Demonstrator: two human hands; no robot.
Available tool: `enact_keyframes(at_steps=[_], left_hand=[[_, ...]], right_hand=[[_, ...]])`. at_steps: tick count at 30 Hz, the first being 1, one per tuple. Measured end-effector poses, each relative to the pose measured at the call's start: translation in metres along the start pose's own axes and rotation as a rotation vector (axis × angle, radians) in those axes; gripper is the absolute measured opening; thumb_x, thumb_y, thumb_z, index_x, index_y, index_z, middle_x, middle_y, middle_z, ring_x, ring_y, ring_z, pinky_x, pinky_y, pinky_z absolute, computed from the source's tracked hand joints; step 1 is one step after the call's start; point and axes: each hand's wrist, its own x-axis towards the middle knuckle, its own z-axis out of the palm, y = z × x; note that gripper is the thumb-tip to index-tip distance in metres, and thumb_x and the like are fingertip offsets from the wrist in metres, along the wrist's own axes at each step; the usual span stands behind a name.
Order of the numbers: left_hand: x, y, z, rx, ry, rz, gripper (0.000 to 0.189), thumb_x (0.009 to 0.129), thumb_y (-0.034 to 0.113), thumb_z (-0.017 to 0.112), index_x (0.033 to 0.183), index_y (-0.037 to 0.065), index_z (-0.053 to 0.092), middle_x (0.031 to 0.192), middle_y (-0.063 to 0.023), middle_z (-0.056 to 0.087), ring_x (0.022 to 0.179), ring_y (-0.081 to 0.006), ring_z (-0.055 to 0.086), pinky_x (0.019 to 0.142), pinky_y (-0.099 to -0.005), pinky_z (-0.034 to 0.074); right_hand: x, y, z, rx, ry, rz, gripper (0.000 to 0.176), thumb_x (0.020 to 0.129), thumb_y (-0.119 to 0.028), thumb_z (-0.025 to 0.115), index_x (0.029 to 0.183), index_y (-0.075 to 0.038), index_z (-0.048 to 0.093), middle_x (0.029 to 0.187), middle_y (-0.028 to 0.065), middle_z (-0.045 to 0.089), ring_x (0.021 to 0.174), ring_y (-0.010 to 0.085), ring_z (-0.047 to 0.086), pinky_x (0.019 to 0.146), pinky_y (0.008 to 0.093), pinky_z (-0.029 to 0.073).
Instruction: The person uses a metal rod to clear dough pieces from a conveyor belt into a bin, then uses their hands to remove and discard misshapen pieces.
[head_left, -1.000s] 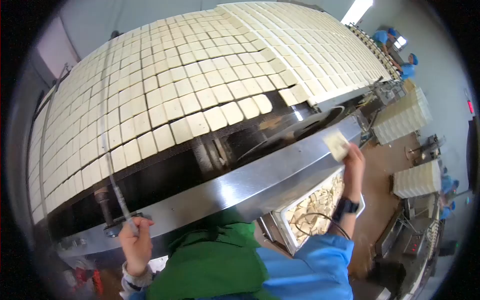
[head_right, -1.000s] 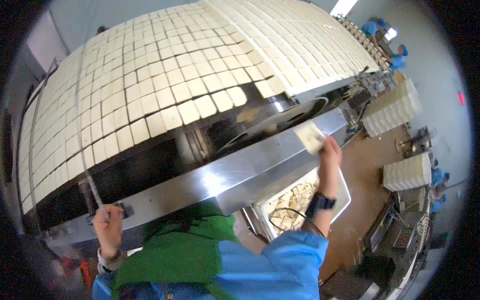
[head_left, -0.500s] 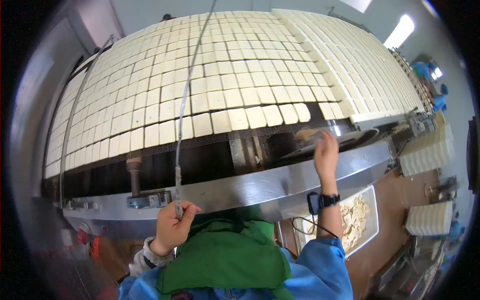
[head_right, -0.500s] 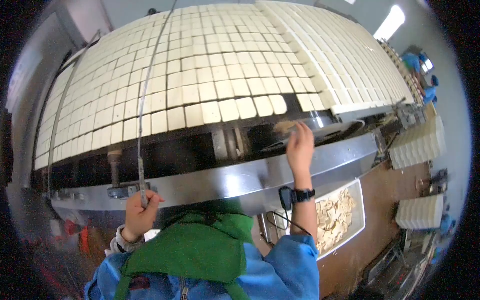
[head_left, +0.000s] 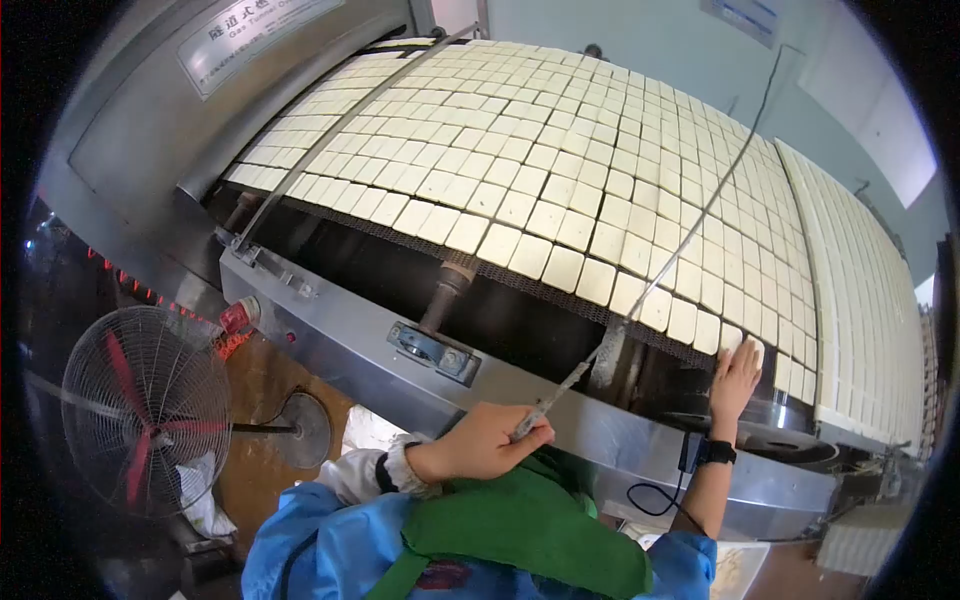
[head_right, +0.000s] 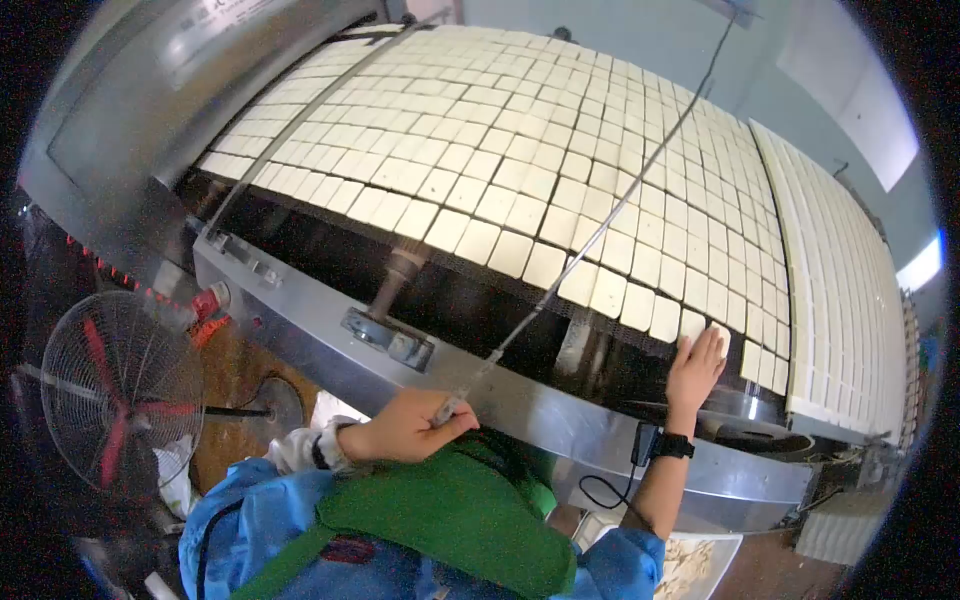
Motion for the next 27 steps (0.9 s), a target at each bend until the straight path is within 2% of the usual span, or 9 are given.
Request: enact_keyframes(at_steps=[5,11,13,15,19,22,24,25,27], left_hand=[[0.005,-0.003,0.011,-0.054,-0.044,0.003,0.017,0.099,0.02,0.061,0.098,0.005,0.069,0.086,-0.0103,0.071,0.078,-0.0213,0.069,0.069,-0.0321,0.051],[0.011,0.006,0.017,-0.099,-0.064,0.021,0.018,0.101,0.02,0.057,0.103,0.005,0.068,0.084,-0.009,0.068,0.079,-0.0192,0.067,0.071,-0.0325,0.05],[0.007,0.008,0.023,-0.119,0.005,0.037,0.018,0.101,0.02,0.058,0.106,0.006,0.067,0.082,-0.0082,0.066,0.074,-0.0164,0.062,0.067,-0.0318,0.047],[0.004,0.014,0.02,-0.141,0.071,0.058,0.019,0.101,0.021,0.059,0.11,0.006,0.065,0.079,-0.0074,0.063,0.068,-0.0137,0.057,0.063,-0.0311,0.045],[-0.015,0.024,-0.003,0.028,0.106,-0.172,0.028,0.099,0.02,0.063,0.123,0.006,0.063,0.08,-0.0055,0.062,0.068,-0.0139,0.054,0.065,-0.0301,0.047],[-0.038,0.023,-0.002,0.127,0.248,-0.164,0.032,0.097,0.018,0.064,0.128,0.006,0.062,0.086,-0.0077,0.066,0.074,-0.014,0.058,0.07,-0.0313,0.049],[-0.058,0.027,-0.012,0.122,0.219,-0.407,0.04,0.096,0.015,0.065,0.135,0.005,0.058,0.103,-0.0134,0.07,0.092,-0.0144,0.063,0.081,-0.0324,0.051],[-0.067,0.033,-0.019,0.123,0.214,-0.41,0.04,0.096,0.015,0.065,0.135,0.005,0.058,0.103,-0.0134,0.07,0.092,-0.0144,0.063,0.081,-0.0324,0.051],[-0.086,0.053,-0.029,0.093,0.286,-0.282,0.051,0.095,0.008,0.064,0.144,0.001,0.049,0.125,-0.015,0.065,0.114,-0.014,0.058,0.097,-0.0298,0.046]], right_hand=[[-0.025,-0.028,-0.042,0.152,0.199,-0.151,0.054,0.107,-0.032,0.043,0.15,-0.001,0.038,0.157,0.0183,0.036,0.148,0.0351,0.028,0.12,0.0521,0.022],[-0.103,-0.076,-0.074,0.356,0.092,-0.305,0.047,0.092,-0.015,0.063,0.134,0.002,0.051,0.147,0.0223,0.046,0.141,0.0415,0.038,0.118,0.0566,0.025],[-0.131,-0.078,-0.061,0.404,0.024,-0.319,0.047,0.091,-0.018,0.063,0.132,0.003,0.052,0.145,0.0235,0.047,0.137,0.0422,0.041,0.118,0.0556,0.026],[-0.158,-0.075,-0.047,0.415,-0.023,-0.285,0.047,0.091,-0.019,0.063,0.131,0.004,0.052,0.143,0.0247,0.047,0.135,0.0435,0.041,0.117,0.0555,0.027],[-0.2,-0.048,-0.012,0.425,-0.121,-0.088,0.05,0.092,-0.023,0.061,0.131,0.007,0.05,0.14,0.0288,0.047,0.131,0.0475,0.041,0.113,0.0551,0.031],[-0.221,-0.013,0.015,0.386,-0.108,-0.012,0.052,0.092,-0.022,0.06,0.132,0.009,0.048,0.141,0.0294,0.046,0.13,0.049,0.041,0.111,0.055,0.033],[-0.226,0.001,0.027,0.36,-0.129,0.027,0.053,0.092,-0.022,0.06,0.133,0.009,0.048,0.141,0.0291,0.046,0.13,0.0486,0.041,0.111,0.0549,0.033],[-0.228,0.005,0.031,0.353,-0.132,0.019,0.053,0.092,-0.022,0.06,0.133,0.009,0.048,0.141,0.0287,0.046,0.131,0.0479,0.041,0.111,0.0545,0.033],[-0.23,0.01,0.034,0.345,-0.138,0.01,0.053,0.092,-0.022,0.059,0.134,0.008,0.048,0.141,0.0282,0.047,0.131,0.0472,0.041,0.111,0.0541,0.033]])
